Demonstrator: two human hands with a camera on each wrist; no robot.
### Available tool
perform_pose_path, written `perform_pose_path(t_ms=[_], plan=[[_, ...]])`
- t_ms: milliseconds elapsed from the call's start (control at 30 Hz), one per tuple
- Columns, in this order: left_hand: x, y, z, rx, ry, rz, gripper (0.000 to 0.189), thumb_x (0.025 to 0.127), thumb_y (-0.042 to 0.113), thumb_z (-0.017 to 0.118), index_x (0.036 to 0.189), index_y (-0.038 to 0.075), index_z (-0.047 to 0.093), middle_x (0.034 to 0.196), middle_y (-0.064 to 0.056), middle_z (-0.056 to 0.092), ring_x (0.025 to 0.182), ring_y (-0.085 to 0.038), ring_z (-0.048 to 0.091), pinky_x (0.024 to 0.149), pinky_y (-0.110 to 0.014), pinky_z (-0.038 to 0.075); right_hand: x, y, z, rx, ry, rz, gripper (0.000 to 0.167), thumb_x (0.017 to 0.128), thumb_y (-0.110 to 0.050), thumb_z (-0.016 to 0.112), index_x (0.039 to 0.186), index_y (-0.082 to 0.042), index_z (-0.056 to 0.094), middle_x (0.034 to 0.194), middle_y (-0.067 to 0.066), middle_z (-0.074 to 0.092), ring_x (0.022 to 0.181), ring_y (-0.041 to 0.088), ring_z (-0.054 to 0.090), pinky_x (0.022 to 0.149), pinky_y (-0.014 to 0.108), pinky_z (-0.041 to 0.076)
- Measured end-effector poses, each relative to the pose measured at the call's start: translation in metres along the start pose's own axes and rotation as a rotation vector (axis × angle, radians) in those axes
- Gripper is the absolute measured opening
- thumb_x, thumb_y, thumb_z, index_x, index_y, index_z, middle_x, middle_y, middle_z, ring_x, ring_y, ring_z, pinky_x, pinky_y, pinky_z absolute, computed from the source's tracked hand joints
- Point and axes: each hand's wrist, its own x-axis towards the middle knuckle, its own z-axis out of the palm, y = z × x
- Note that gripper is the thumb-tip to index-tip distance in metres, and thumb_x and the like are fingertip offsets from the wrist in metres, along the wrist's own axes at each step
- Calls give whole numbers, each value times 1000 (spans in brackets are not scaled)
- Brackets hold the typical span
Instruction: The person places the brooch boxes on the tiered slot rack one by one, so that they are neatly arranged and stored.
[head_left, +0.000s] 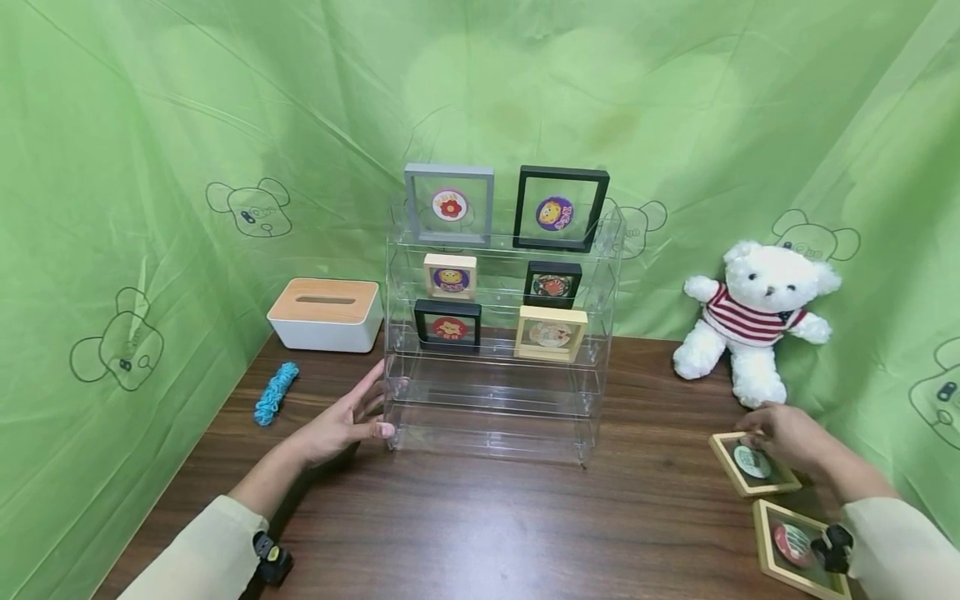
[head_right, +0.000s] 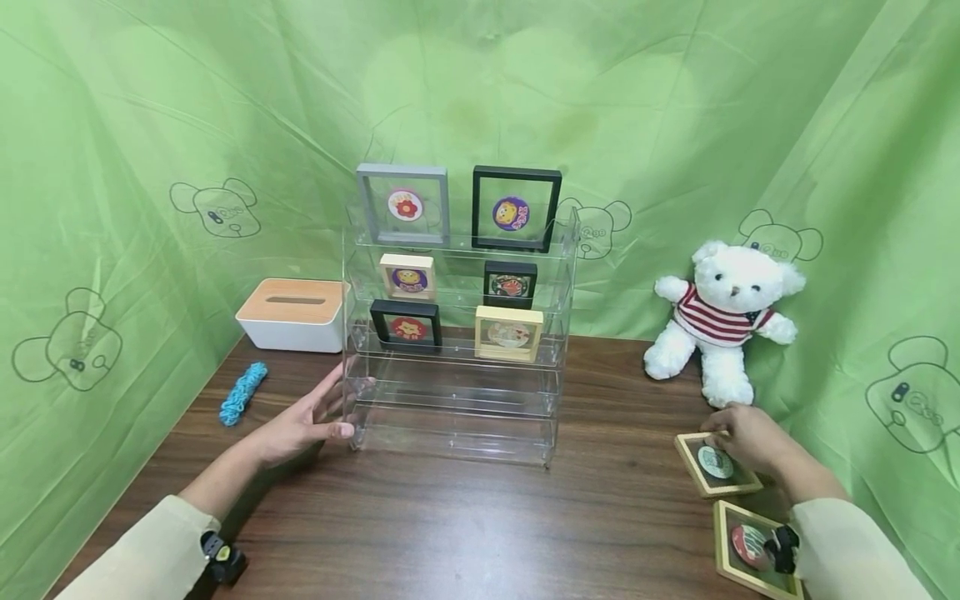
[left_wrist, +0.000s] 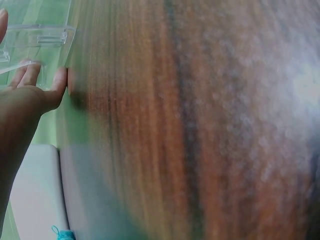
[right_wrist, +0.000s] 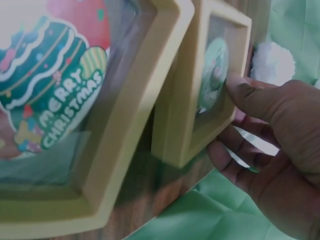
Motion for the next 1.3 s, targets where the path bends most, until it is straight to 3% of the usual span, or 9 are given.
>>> perform_pose_path(t_ms=[100, 300, 533, 700, 867, 1067, 1300], plan=[[0, -1, 0, -1, -1, 3, 115, 104, 7, 76, 179, 29, -8, 185, -25, -8, 167, -61, 3, 130, -68, 22, 0, 0, 0, 29, -30, 71, 9, 89, -7, 89, 93, -10, 82, 82, -5, 73, 74, 5, 62, 68, 35, 57], [1, -3, -1, -3, -5, 9, 115, 104, 7, 75, 179, 31, -7, 186, -24, -8, 168, -60, 3, 130, -69, 22, -5, 1, 3, 52, -20, 95, 12, 93, -7, 86, 90, -15, 77, 82, -8, 67, 76, -4, 54, 67, 32, 51], [2, -2, -2, -7, -18, 11, 114, 104, 6, 75, 179, 32, -7, 186, -23, -5, 168, -59, 4, 130, -66, 25, -10, 2, 2, 103, 4, 109, 11, 96, -8, 83, 93, -14, 75, 85, -7, 70, 79, -8, 54, 68, 31, 52], [2, -2, -2, 7, -7, -4, 114, 104, 7, 75, 179, 33, -8, 186, -22, -10, 168, -59, 3, 130, -69, 22, -11, 0, -7, 153, -51, 187, 5, 103, -13, 78, 100, -11, 74, 93, 1, 75, 81, -3, 59, 69, 30, 53], [1, -4, -2, 8, -11, -3, 114, 104, 6, 75, 179, 34, -8, 186, -23, -9, 168, -60, 3, 130, -72, 19, -15, -4, -8, 303, -105, 264, 12, 107, -13, 72, 111, -1, 72, 97, 8, 76, 77, 0, 64, 62, 30, 61], [1, -5, -2, 4, -17, 10, 114, 105, 7, 75, 179, 34, -8, 185, -27, -5, 167, -61, 3, 130, -74, 18, -19, -5, -8, 446, -96, 271, 23, 106, -6, 72, 123, 9, 70, 101, 15, 77, 78, 2, 67, 62, 35, 66], [0, -5, -3, 25, -6, -1, 114, 105, 8, 75, 179, 34, -8, 184, -28, -7, 166, -63, 2, 129, -75, 18, -21, -5, -11, 571, -84, 268, 32, 102, -1, 75, 128, 15, 67, 98, 10, 79, 77, 7, 72, 65, 35, 67]])
